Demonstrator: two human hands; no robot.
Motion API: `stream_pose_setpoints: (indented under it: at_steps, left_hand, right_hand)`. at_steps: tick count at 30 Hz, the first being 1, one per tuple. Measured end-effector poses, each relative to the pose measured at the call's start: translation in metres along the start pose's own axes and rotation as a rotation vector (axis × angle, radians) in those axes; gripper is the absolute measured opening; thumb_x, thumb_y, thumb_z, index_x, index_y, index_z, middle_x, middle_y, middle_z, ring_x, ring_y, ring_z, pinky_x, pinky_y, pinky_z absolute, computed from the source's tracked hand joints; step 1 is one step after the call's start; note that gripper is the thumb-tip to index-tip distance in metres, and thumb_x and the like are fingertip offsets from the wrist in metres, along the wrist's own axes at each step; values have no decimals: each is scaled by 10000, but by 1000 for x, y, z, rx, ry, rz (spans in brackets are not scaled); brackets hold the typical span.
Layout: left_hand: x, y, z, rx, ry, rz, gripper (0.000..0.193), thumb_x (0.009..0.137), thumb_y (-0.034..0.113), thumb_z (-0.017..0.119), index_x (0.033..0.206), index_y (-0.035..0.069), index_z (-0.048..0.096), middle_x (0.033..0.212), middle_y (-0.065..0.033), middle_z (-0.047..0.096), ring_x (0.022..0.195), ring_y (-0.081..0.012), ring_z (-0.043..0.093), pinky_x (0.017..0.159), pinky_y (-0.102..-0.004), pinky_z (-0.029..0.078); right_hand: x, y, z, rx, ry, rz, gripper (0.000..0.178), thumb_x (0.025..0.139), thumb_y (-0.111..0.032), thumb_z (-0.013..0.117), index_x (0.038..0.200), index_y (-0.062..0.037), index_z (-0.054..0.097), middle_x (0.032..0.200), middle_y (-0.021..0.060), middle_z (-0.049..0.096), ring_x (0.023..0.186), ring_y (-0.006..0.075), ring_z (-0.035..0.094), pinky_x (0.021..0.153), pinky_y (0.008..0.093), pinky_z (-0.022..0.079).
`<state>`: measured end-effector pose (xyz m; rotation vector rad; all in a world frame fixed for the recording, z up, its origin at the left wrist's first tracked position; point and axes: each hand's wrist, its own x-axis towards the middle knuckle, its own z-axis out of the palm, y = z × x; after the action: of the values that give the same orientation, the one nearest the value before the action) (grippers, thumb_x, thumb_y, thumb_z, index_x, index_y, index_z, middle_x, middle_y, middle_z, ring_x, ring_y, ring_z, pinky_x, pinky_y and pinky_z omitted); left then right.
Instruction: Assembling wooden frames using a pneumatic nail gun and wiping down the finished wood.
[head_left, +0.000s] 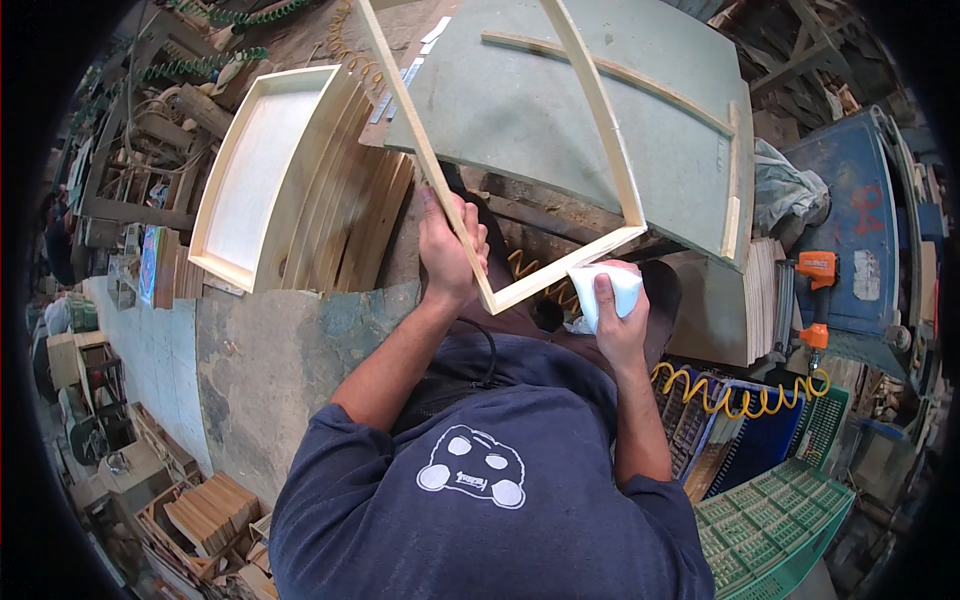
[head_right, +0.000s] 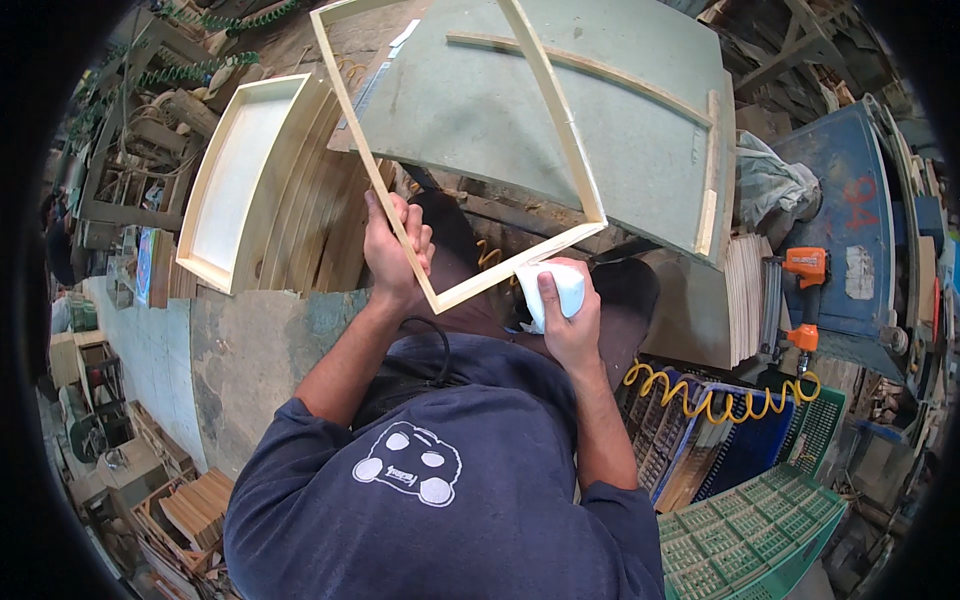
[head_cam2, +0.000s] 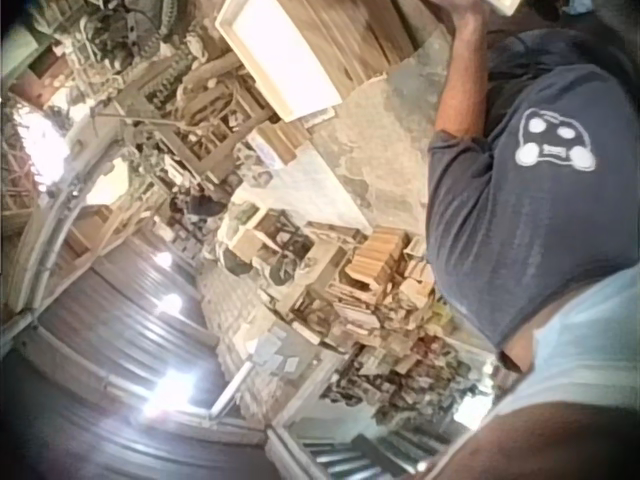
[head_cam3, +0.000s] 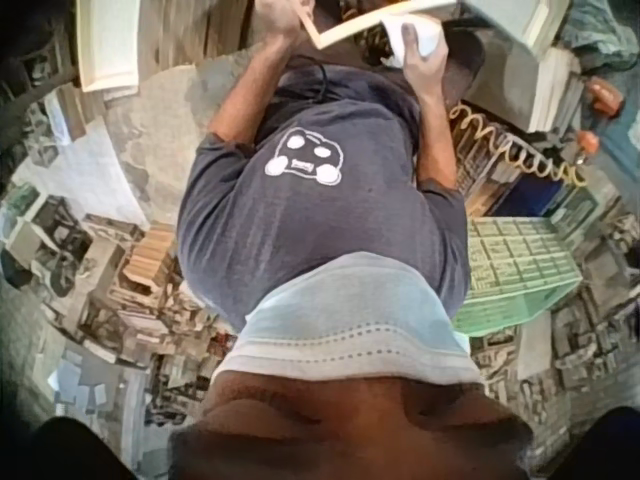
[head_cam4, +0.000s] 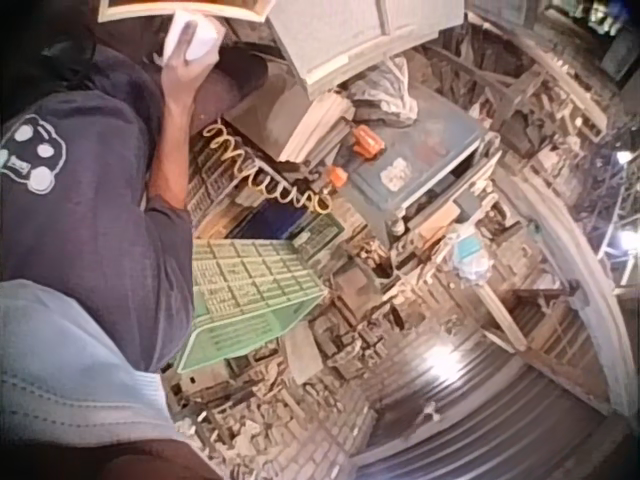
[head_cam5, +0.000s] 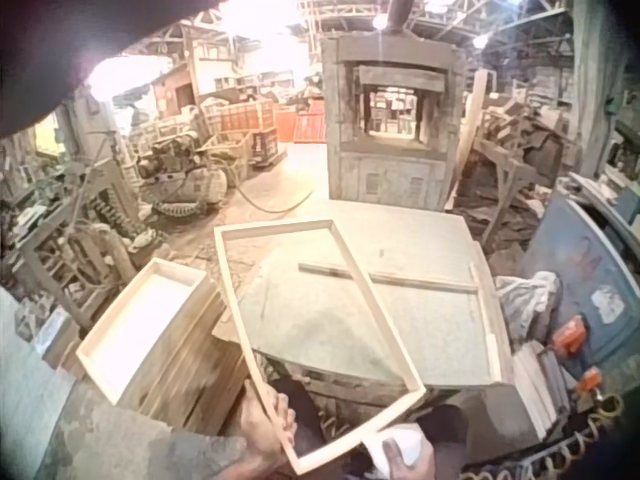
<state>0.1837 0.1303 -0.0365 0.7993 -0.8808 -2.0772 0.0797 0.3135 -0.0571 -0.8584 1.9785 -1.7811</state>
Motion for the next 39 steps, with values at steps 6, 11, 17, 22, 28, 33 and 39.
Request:
stream_pose_setpoints:
  at_steps: [6, 11, 17, 22, 28, 33, 39]
  left_hand:
    - [1, 1, 0, 8, -22, -2, 512, 971, 553, 262, 665, 147, 320, 501, 25, 284, 339, -80, 298, 269, -230, 269]
    - [1, -1, 2, -16, 6, 17, 471, 981, 528, 248, 718, 149, 344, 481, 29, 287, 316, -70, 247, 259, -211, 252]
    - [-3, -3, -2, 0, 7, 20, 492, 976, 542, 249, 701, 144, 339, 496, 26, 300, 333, -70, 286, 269, -214, 275]
    - [-4, -6, -7, -23, 15, 27, 474, 985, 518, 246, 716, 139, 343, 483, 23, 295, 316, -70, 259, 259, -208, 266]
    - [3, -3, 1, -36, -7, 23, 473, 986, 516, 245, 719, 139, 346, 490, 22, 297, 317, -72, 266, 266, -206, 267]
    - [12, 3, 6, -41, 23, 22, 461, 981, 527, 258, 725, 155, 351, 507, 28, 300, 337, -72, 259, 271, -213, 257]
    - [-3, 0, 12, -222, 148, -140, 437, 973, 537, 294, 728, 179, 346, 538, 42, 296, 390, -69, 281, 317, -219, 256]
  right_hand:
    - [-8, -15, 9, -18, -98, 1, 221, 913, -190, 602, 1000, 9, 562, 891, 97, 642, 790, 138, 602, 708, 274, 483]
    - [-12, -22, 17, -38, -172, -77, 219, 904, -177, 612, 1009, 9, 564, 901, 104, 647, 806, 160, 628, 714, 279, 492]
    - [-21, -31, 24, -20, -256, -31, 211, 900, -164, 615, 1017, 5, 565, 913, 121, 648, 822, 189, 647, 718, 297, 502]
    - [-29, -30, 32, -5, -328, -45, 223, 886, -158, 635, 1022, 4, 566, 937, 129, 644, 802, 204, 654, 709, 296, 506]
    - [-18, -41, 35, -19, -340, -102, 213, 880, -153, 640, 1016, -2, 574, 897, 130, 646, 795, 196, 656, 698, 300, 508]
    - [-10, -39, 25, -36, -340, -69, 210, 884, -152, 634, 1017, -1, 573, 899, 107, 644, 778, 180, 646, 679, 287, 504]
    - [-31, -32, -10, 657, -387, 520, 416, 883, -389, 582, 1040, -5, 554, 890, 121, 622, 619, 148, 591, 496, 233, 462]
